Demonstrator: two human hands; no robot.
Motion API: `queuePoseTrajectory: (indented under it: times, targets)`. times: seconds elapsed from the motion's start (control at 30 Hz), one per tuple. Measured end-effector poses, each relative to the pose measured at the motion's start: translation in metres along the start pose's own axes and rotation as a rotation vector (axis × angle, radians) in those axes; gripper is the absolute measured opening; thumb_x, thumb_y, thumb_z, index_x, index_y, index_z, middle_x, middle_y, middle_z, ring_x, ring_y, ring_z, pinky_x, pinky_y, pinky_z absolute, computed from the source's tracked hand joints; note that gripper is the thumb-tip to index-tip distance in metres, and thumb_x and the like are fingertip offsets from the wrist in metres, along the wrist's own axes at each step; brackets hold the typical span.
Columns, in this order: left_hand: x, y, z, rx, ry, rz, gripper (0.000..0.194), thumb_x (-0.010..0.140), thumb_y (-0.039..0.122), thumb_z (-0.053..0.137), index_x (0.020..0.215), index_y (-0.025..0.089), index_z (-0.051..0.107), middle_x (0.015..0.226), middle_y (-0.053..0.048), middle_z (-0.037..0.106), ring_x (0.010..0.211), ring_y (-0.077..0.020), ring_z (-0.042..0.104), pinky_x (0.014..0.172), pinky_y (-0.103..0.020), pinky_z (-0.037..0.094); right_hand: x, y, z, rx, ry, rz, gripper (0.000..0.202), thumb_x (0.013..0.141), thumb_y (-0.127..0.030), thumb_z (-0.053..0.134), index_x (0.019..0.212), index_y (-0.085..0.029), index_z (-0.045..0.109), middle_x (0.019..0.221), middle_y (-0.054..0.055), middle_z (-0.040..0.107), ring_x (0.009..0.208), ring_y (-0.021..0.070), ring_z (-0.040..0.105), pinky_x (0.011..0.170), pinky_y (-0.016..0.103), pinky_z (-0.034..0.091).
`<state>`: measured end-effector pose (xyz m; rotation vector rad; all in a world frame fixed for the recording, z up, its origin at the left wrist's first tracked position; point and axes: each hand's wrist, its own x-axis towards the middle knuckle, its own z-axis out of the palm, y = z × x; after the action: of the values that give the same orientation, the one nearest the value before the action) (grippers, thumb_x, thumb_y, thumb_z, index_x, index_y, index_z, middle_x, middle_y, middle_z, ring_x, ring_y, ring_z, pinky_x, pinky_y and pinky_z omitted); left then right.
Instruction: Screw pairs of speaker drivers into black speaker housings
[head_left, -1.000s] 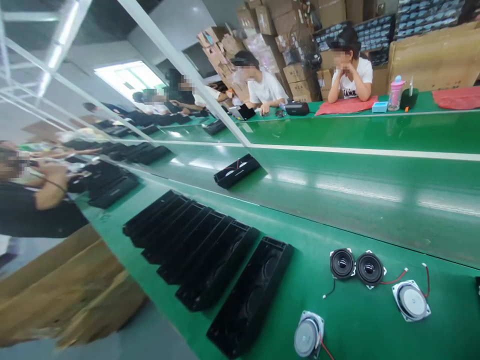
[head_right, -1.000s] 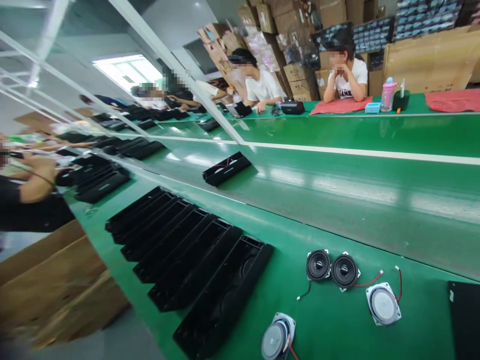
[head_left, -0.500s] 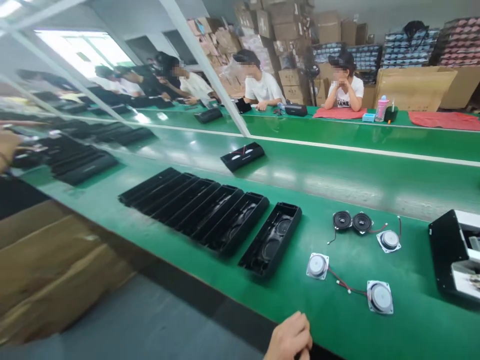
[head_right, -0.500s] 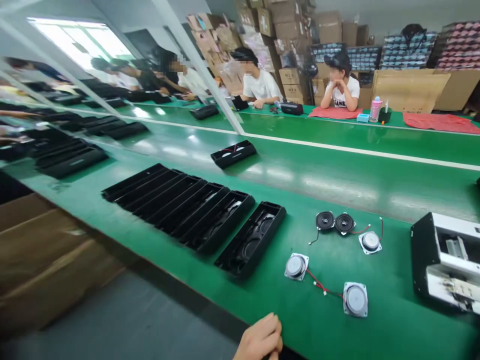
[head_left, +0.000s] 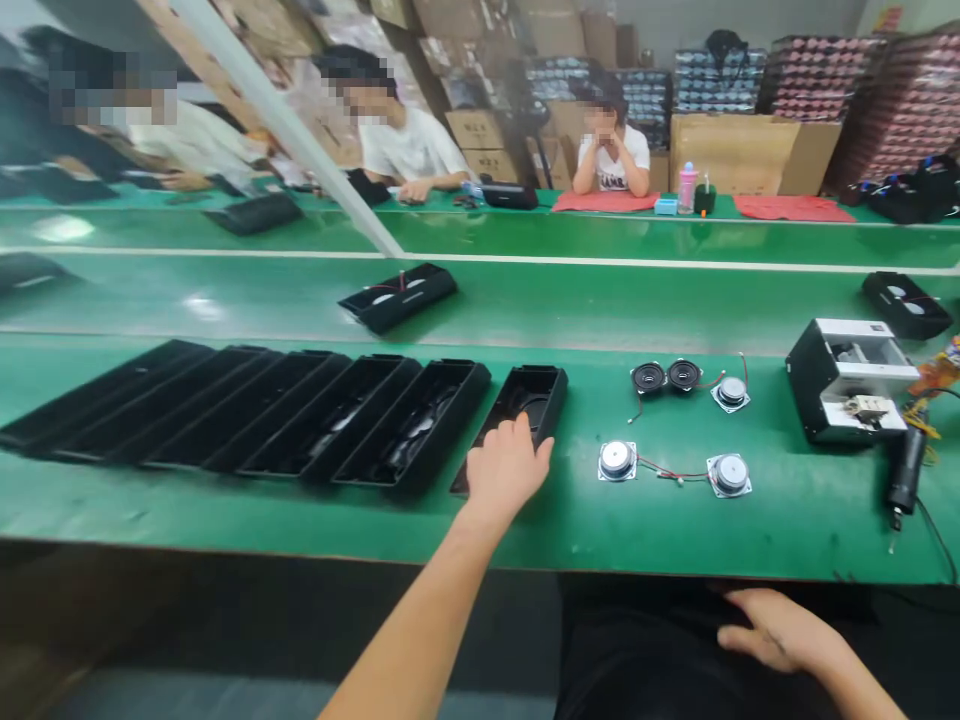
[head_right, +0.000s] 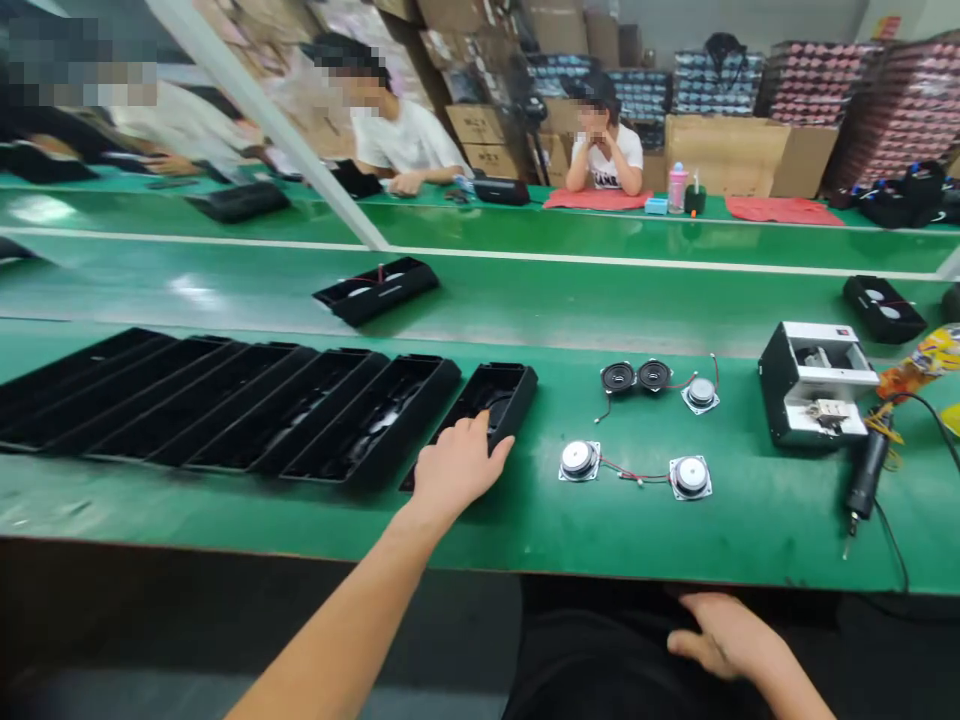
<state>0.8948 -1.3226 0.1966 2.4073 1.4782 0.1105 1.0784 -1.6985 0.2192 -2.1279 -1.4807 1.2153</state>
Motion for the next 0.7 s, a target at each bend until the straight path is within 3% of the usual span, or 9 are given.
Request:
queuePoseTrajectory:
  times: [0.07, 0.13, 0.2, 0.27, 0.37, 0.43, 0.5, 0.6, 0.7]
  targets:
    - [0.004, 0.002, -0.003, 0.032, -0.098, -0.032, 0.043, 0.109, 0.051, 0.072, 0.135, 0.018, 0.072, 0.131, -0.010, 0.076, 0.117, -0.0265, 0.075, 0.107, -0.052, 0.063, -0.015, -0.010, -0.016, -0.015, 0.008, -0.029, 0.047, 0.101, -0.033, 0.086, 0.146, -0.028, 0.075, 0.133, 0.006, 0.081, 0.116, 0.0226, 0.081, 0.107, 0.040, 0.070]
    - [0.002, 0.002, -0.010, 0.049, -0.154, -0.059, 0.039, 0.110, 0.053, 0.071, 0.125, 0.017, 0.074, 0.121, -0.008, 0.078, 0.106, -0.0228, 0.076, 0.100, -0.047, 0.065, -0.016, -0.017, -0.038, -0.055, 0.122, -0.040, 0.045, 0.108, -0.032, 0.074, 0.153, -0.036, 0.072, 0.131, 0.003, 0.082, 0.116, 0.0208, 0.081, 0.108, 0.036, 0.069]
    - [-0.005, 0.000, -0.021, 0.051, -0.167, -0.066, 0.035, 0.113, 0.050, 0.063, 0.118, 0.017, 0.074, 0.110, -0.008, 0.078, 0.096, -0.0228, 0.076, 0.092, -0.044, 0.064, -0.002, -0.018, -0.062, -0.150, 0.316, 0.003, 0.048, 0.114, -0.033, 0.058, 0.162, -0.030, 0.064, 0.153, 0.012, 0.071, 0.139, 0.0310, 0.071, 0.123, 0.053, 0.062]
    - [-0.016, -0.006, -0.036, 0.029, -0.158, -0.035, 0.035, 0.115, 0.044, 0.049, 0.109, 0.020, 0.073, 0.102, -0.010, 0.079, 0.090, -0.0267, 0.076, 0.084, -0.042, 0.062, 0.018, -0.013, -0.078, -0.253, 0.437, 0.047, 0.052, 0.112, -0.032, 0.058, 0.163, -0.026, 0.064, 0.170, 0.019, 0.055, 0.152, 0.0427, 0.058, 0.127, 0.070, 0.054]
    - [-0.041, -0.020, -0.060, -0.051, -0.135, 0.080, 0.040, 0.109, 0.045, 0.039, 0.101, 0.025, 0.073, 0.099, -0.009, 0.081, 0.093, -0.0311, 0.078, 0.082, -0.040, 0.060, 0.047, -0.004, -0.089, -0.345, 0.449, 0.070, 0.056, 0.103, -0.025, 0.069, 0.159, -0.028, 0.068, 0.166, 0.020, 0.057, 0.145, 0.0460, 0.060, 0.117, 0.071, 0.060]
    - [-0.060, -0.028, -0.070, -0.163, -0.091, 0.220, 0.041, 0.107, 0.053, 0.040, 0.099, 0.028, 0.073, 0.098, -0.005, 0.081, 0.092, -0.0283, 0.078, 0.083, -0.036, 0.061, 0.058, 0.001, -0.091, -0.351, 0.420, 0.069, 0.055, 0.100, -0.021, 0.071, 0.154, -0.030, 0.071, 0.155, 0.018, 0.066, 0.134, 0.0395, 0.067, 0.111, 0.061, 0.065]
    - [-0.079, -0.030, -0.075, -0.307, 0.009, 0.457, 0.039, 0.108, 0.055, 0.046, 0.104, 0.030, 0.076, 0.101, -0.002, 0.084, 0.090, -0.0260, 0.080, 0.081, -0.032, 0.063, 0.059, 0.005, -0.094, -0.313, 0.415, 0.064, 0.050, 0.097, -0.018, 0.071, 0.146, -0.030, 0.074, 0.144, 0.013, 0.071, 0.121, 0.0313, 0.074, 0.106, 0.049, 0.067]
    - [-0.103, -0.010, -0.075, -0.397, 0.112, 0.837, 0.029, 0.113, 0.042, 0.053, 0.125, 0.034, 0.078, 0.109, 0.000, 0.086, 0.097, -0.0225, 0.083, 0.086, -0.028, 0.063, 0.041, 0.015, -0.107, -0.187, 0.496, 0.057, 0.043, 0.090, -0.019, 0.076, 0.133, -0.024, 0.075, 0.126, 0.009, 0.076, 0.100, 0.0228, 0.077, 0.095, 0.038, 0.069]
    - [-0.120, 0.033, -0.069, -0.380, -0.092, 1.077, 0.028, 0.111, 0.022, 0.052, 0.125, 0.030, 0.075, 0.104, 0.001, 0.084, 0.085, -0.0173, 0.078, 0.077, -0.027, 0.059, 0.005, 0.028, -0.123, -0.003, 0.668, 0.073, 0.036, 0.095, -0.030, 0.076, 0.129, -0.020, 0.069, 0.100, 0.005, 0.077, 0.070, 0.0164, 0.072, 0.065, 0.028, 0.065]
